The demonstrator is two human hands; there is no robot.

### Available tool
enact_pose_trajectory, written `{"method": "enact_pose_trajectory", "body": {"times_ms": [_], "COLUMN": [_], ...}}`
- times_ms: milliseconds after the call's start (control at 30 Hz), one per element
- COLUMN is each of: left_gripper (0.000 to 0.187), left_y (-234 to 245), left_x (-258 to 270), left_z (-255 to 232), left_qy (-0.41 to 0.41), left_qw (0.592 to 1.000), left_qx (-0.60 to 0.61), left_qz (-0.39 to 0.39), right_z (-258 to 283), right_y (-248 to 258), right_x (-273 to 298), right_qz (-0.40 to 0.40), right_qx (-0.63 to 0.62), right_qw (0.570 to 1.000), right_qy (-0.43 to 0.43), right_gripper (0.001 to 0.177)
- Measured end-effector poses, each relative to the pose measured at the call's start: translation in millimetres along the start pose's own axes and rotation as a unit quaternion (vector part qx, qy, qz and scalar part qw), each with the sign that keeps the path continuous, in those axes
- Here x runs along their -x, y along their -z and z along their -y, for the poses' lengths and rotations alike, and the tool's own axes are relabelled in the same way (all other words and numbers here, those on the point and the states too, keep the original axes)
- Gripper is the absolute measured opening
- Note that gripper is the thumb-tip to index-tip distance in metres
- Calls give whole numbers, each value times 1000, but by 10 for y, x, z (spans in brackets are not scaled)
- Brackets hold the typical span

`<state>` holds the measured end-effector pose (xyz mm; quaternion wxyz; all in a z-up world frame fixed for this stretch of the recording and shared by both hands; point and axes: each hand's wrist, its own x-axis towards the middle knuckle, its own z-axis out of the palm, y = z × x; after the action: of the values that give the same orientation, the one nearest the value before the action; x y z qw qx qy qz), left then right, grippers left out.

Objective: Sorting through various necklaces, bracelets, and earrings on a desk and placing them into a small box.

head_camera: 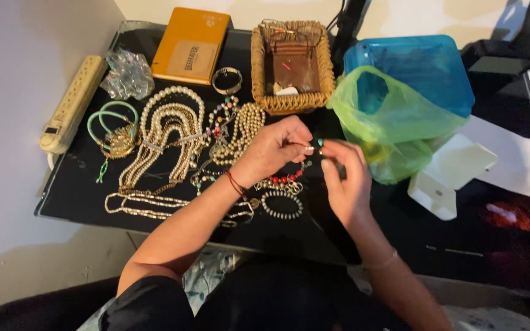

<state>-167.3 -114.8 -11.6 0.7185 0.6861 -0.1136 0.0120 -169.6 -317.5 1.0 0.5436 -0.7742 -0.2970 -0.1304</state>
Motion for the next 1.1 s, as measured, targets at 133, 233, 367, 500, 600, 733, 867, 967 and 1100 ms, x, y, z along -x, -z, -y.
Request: {"method": "enact_pose_trajectory", "body": {"times_ms": [133, 233, 367, 500, 600, 733, 867, 967, 1100], "left_gripper": [14, 17, 26, 17, 9, 5, 6, 7, 7], "left_y": [-199, -233, -192, -77, 38, 187, 238, 218, 242], "left_x": [216, 320, 421, 475, 538, 622, 658, 660, 647], "left_z": [-96, -53, 94, 154, 159, 132, 99, 70, 82], "left_qy": [-18, -29, 10, 28, 13, -32, -71, -57, -56], "left_qw": [999, 999, 998, 997, 995, 981, 958, 952, 945], "left_qx": [-46, -17, 55, 46, -28, -129, -218, -241, -266], "left_qz": [-19, -18, -23, -54, -97, -142, -172, -179, -180], "right_z": [-32, -136, -238, -123, -28, -109, -180, -252, -279], "right_y": [26, 12, -1, 45, 121, 147, 131, 111, 101], "right_x": [-32, 23, 88, 56, 34, 91, 107, 118, 110], "right_qz": [36, 61, 73, 73, 89, 114, 128, 125, 113], "right_qx": [-8, -85, -87, -34, 79, 165, 225, 246, 274], "right_qw": [999, 994, 990, 997, 989, 973, 955, 946, 938], "right_qy": [38, -35, -79, -17, 82, 112, 148, 166, 179], "right_gripper": [15, 8, 8, 8, 9, 8, 10, 13, 18]}}
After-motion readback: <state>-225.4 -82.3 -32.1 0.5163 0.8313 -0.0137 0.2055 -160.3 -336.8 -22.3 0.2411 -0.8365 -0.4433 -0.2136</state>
